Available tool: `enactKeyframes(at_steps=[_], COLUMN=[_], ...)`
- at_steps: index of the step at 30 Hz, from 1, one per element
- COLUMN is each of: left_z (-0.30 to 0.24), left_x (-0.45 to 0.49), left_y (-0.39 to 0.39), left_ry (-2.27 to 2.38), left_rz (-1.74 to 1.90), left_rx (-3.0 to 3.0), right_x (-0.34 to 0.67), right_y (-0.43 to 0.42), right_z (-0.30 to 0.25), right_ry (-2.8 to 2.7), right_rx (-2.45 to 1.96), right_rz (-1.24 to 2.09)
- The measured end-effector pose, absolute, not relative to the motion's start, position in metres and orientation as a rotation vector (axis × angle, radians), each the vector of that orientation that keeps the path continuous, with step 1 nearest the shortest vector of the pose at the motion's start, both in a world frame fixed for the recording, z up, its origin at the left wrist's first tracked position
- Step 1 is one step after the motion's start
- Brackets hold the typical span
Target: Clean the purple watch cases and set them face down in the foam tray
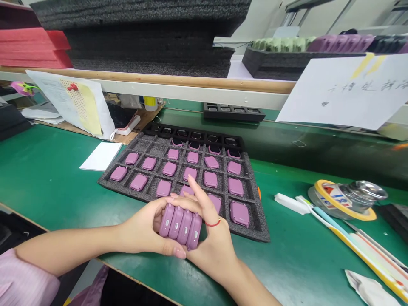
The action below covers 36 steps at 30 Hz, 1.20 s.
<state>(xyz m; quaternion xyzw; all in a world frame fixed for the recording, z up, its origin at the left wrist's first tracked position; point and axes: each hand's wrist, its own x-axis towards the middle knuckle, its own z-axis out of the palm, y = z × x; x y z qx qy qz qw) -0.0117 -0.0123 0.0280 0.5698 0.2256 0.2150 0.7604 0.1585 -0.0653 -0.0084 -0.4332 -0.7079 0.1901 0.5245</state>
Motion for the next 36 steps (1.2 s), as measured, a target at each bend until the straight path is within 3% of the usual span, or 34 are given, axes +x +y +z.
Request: enactKeyframes(at_steps=[27, 32, 36], left_z=[0.022, 0.022, 0.023], left_x=[-0.012, -0.008, -0.009], left_y=[-0.018, -0.012, -0.013], left_ry=[0.634, 0.490, 0.557], left_rz=[0.535, 0.528, 0.605], left_rx=[1.387, 1.342, 1.375], right_x=[0.154, 0.153, 0.154], right_y=[-0.066, -0.065, -0.068], right_z=[-0.005, -0.003, 0.000], right_ry=[-1.824, -1.883, -1.978], right_rx=[-1.035, -1.009, -0.977], right_rz=[0.344, 0.353, 0.225])
